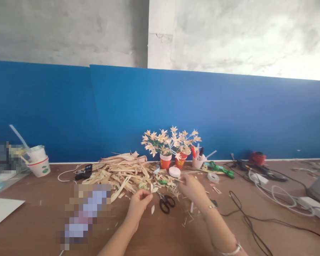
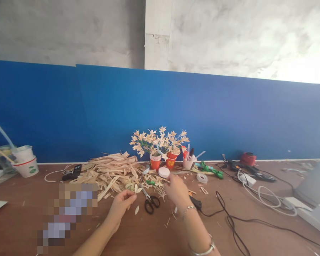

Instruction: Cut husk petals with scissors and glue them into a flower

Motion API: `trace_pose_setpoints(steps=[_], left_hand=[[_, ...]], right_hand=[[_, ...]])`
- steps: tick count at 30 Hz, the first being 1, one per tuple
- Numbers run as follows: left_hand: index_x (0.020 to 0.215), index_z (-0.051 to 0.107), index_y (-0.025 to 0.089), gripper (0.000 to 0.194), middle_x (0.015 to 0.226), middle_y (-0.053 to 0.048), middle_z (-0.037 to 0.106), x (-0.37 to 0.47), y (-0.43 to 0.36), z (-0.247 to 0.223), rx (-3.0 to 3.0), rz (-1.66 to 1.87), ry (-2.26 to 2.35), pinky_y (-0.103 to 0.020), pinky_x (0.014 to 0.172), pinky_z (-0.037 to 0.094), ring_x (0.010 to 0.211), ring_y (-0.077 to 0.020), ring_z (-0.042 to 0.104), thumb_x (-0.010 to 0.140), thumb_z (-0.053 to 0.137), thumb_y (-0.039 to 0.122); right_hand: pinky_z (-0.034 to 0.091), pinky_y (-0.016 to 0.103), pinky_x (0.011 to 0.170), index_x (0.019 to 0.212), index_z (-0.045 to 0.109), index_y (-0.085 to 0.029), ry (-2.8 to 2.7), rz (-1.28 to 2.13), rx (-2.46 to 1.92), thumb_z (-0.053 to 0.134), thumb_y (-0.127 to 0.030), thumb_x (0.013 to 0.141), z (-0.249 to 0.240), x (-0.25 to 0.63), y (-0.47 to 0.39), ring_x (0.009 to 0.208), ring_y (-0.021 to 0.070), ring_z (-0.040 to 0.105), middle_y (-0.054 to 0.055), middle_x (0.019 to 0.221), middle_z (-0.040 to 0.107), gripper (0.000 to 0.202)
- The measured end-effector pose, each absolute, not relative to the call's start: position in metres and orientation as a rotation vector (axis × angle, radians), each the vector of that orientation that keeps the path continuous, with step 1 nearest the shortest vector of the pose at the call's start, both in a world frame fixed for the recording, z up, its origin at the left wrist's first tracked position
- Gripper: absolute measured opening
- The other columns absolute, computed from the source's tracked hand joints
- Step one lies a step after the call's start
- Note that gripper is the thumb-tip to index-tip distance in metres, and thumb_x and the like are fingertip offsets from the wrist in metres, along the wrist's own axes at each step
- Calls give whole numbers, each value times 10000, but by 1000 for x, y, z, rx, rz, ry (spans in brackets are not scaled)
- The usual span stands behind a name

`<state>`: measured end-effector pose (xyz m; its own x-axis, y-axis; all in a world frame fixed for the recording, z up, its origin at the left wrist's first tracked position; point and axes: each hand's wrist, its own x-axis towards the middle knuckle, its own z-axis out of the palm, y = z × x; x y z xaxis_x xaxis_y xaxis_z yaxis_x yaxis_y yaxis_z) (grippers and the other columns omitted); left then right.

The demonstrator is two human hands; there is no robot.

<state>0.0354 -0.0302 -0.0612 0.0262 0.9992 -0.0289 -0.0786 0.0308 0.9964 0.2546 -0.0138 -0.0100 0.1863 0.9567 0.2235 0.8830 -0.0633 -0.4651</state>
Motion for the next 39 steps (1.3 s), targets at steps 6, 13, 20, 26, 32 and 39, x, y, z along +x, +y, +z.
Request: trace_pose_setpoints(steps=[6,13,20,26,32,39], left_hand=[[649,550,148,270,500,85,434,37,-30,-63,1048,1246,1068,-186,440,216,418,-37,301,587,691,370],[641,568,153,277,502,79,437,34,-32,-58,1073,1249,1098,-195,455,222,429,-49,315,582,691,395],[627,566,154,271,493,78,432,34,-32,-56,1052,1261,1101,-199,456,216,428,-52,304,573,693,387],[646,574,146,227,506,69,449,33,-31,-59,1055,1270,1107,-197,466,231,444,-56,316,598,669,347],[654,587,135,228,512,57,478,32,-26,-67,1059,1309,1114,-191,457,235,446,-56,331,614,665,346],[647,591,133,263,462,64,479,31,-23,-69,994,1364,1123,-185,428,213,411,-52,323,584,688,369]], right_hand=[[404,413,779,1046,571,-89,-1704,184,-2637,578,-146,647,-14,312,-23,1055,364,541,253,1129,563,404],[421,312,687,964,558,-131,-1798,317,-2496,544,-128,666,-29,318,-11,901,278,629,168,953,655,298],[395,287,644,1070,531,-170,-1727,223,-2347,521,-267,741,-25,314,-4,883,269,624,153,974,652,343],[392,287,648,927,612,-183,-1723,225,-2208,540,-253,705,-27,313,-6,817,255,620,112,872,672,243],[389,246,614,829,576,-179,-1964,207,-1503,508,-200,697,-25,273,-8,680,180,560,34,749,617,150],[356,223,569,687,451,-199,-2235,207,-1041,537,-111,585,-31,211,-23,645,151,481,14,727,507,160]])
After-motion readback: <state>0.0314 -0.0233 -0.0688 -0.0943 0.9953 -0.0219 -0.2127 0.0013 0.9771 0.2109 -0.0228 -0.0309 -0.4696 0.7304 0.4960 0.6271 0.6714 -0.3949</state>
